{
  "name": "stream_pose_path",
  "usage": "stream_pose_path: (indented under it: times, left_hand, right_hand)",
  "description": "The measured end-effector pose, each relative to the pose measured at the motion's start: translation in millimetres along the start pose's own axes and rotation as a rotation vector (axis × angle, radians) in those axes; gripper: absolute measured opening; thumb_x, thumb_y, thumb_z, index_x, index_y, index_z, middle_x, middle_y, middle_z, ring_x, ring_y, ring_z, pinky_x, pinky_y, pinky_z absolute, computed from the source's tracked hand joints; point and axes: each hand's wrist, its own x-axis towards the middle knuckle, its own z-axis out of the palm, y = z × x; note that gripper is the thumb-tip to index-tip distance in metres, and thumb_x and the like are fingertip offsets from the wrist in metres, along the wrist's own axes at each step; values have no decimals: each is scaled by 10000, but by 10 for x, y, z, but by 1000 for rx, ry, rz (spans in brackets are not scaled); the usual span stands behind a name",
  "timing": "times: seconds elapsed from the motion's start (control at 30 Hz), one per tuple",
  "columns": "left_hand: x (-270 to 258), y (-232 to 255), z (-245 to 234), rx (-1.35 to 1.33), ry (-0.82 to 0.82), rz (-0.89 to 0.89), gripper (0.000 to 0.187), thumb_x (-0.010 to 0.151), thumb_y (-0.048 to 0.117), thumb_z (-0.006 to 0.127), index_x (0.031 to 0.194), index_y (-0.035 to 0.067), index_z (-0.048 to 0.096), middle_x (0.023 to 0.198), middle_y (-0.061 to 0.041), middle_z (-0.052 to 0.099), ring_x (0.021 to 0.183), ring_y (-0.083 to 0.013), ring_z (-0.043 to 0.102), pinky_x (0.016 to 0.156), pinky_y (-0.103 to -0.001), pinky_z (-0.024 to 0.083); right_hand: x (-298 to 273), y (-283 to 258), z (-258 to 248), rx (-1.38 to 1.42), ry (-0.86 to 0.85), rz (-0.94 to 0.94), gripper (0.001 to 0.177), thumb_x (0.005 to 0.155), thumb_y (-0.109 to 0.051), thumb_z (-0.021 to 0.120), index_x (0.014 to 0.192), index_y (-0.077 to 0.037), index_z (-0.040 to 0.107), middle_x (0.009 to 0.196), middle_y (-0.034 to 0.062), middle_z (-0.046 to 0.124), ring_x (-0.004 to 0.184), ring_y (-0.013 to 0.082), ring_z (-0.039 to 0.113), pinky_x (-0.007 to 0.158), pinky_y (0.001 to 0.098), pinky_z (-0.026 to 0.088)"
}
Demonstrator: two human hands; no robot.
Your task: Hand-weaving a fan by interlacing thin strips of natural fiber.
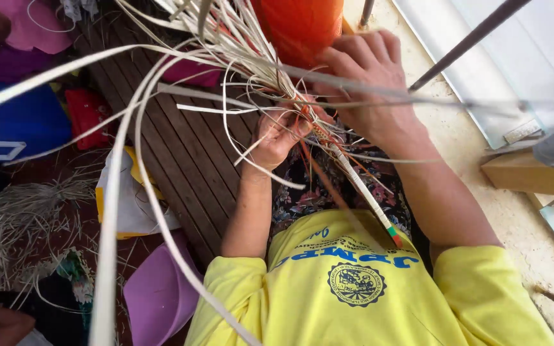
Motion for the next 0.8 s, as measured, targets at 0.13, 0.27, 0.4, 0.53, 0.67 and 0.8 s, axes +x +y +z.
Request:
stream_pose_path:
  times: [0.13,0.27,0.4,0.53,0.67,0.8]
  left_hand:
    - [39,185,-70,-3,16,-77,235,967,29,653,1198,76,653,1141,-69,718,1043,-156,657,977,-290,527]
    - [53,183,-73,76,70,-27,312,908,31,742,1208,93,680,1222,-21,667,1134,-167,601,1035,-304,456]
    - [1,130,-71,166,135,0,153,927,70,730,1079,59,709,1076,-16,709,858,-112,619,753,-235,497]
    - [34,323,37,105,100,-64,234,968,4,610,1191,20,679,1189,-81,700,1077,-176,656,996,-300,548]
    - [73,189,32,-198,65,77,192,996,89,672,1168,3,677,975,-152,711,838,-157,651,827,-339,572]
    - [40,-22,22,-70,204,-3,250,934,3,729,1164,-74,670,882,-211,716,735,-252,724,755,-389,632]
  right_hand:
    - [-165,-144,-303,275,-231,32,458,856,-108,805,1290,-53,672,1307,132,601,1203,352,513,1050,474,405]
    - [-187,-253,-238,257,-192,-38,524,887,-164,807,1381,-112,638,1261,129,576,1234,359,508,1048,494,452]
    - [-197,-312,-82,369,-10,-57,298,978,-158,776,1269,-197,726,1138,128,636,1105,335,567,984,485,470]
    - [-341,-214,54,234,-40,-93,295,878,-129,830,1160,-183,760,1152,83,636,1108,297,553,1007,496,467]
    - [-386,-144,77,345,84,-203,245,1083,-240,554,1093,-163,786,1132,148,604,1012,370,549,929,530,473]
    - [-295,-157,105,426,162,-213,305,1109,-253,518,1080,-163,808,1148,145,673,1009,347,581,945,505,468]
